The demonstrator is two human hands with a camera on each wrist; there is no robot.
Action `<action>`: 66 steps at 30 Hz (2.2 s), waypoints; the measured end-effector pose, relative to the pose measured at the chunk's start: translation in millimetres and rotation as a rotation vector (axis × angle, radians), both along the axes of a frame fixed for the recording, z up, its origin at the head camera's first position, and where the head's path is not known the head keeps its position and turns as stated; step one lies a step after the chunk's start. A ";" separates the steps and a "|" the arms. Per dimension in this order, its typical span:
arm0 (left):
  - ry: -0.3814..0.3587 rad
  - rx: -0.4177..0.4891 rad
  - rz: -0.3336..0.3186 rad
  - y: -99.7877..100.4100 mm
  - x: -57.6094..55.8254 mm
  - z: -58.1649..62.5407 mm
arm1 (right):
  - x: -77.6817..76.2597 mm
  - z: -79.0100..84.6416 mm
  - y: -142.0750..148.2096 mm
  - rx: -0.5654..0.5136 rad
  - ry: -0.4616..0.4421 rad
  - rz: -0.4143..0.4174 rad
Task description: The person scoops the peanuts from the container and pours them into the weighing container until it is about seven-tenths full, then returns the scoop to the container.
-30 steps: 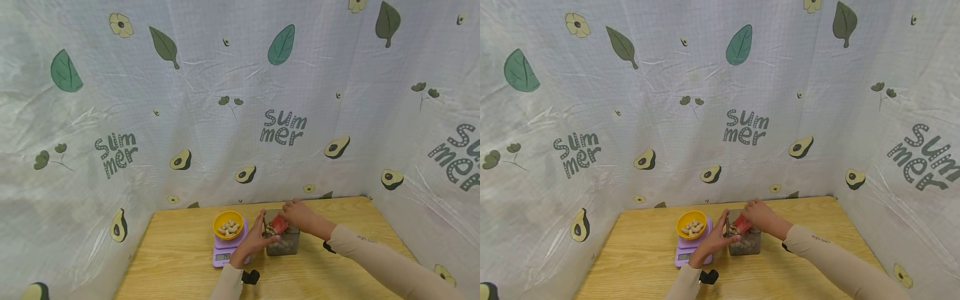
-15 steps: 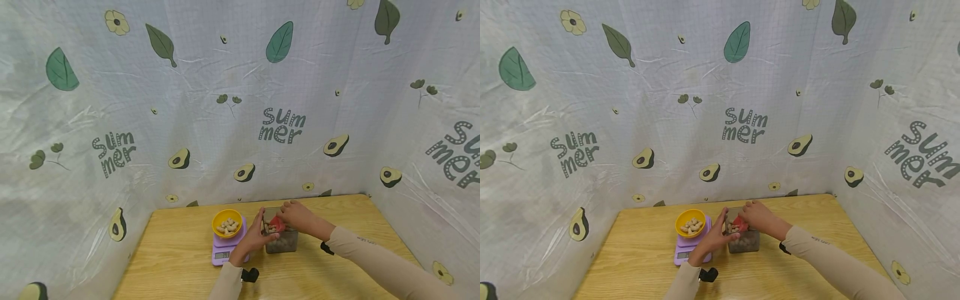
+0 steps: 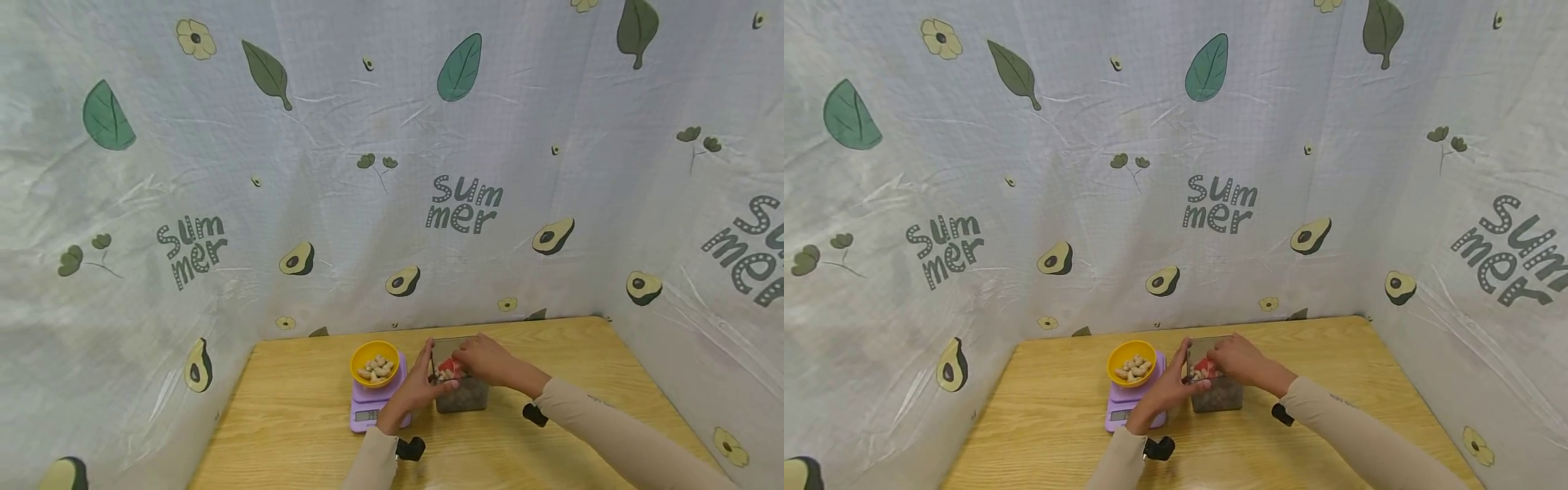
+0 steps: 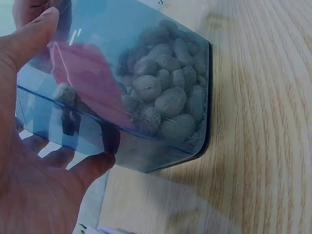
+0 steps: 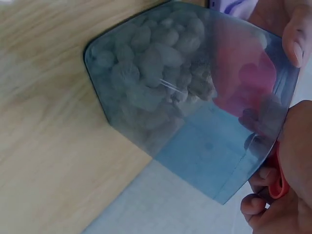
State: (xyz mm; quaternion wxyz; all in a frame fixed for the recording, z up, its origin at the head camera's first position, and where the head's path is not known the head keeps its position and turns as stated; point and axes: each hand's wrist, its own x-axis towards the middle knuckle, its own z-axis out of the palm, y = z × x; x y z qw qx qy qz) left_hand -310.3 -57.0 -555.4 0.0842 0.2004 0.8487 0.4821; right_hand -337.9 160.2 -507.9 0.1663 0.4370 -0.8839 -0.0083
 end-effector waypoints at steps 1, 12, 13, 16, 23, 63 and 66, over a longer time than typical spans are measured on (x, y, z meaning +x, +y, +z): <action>0.003 -0.001 -0.001 0.4 0.0 -0.1 | -0.2 -0.2 1.3 -0.021 -0.019 -0.007; 0.004 -0.031 -0.003 -0.2 0.0 2.1 | -5.1 -2.6 19.9 -0.229 -0.087 -0.054; 0.003 -0.034 -0.003 0.0 0.3 2.4 | -5.1 -3.8 20.8 -0.234 -0.089 -0.061; 0.001 -0.038 -0.004 0.7 1.0 3.2 | -4.6 -7.8 24.1 -0.257 -0.101 -0.101; 0.000 -0.030 -0.002 1.6 1.7 4.5 | -4.7 -13.0 28.2 -0.315 -0.124 -0.135; 0.087 -0.101 0.097 -16.6 6.1 30.1 | 1.4 7.2 49.4 -0.517 -0.088 -0.080; 0.113 -0.068 0.103 -25.5 8.8 37.6 | 2.2 14.4 43.2 -0.512 -0.084 -0.085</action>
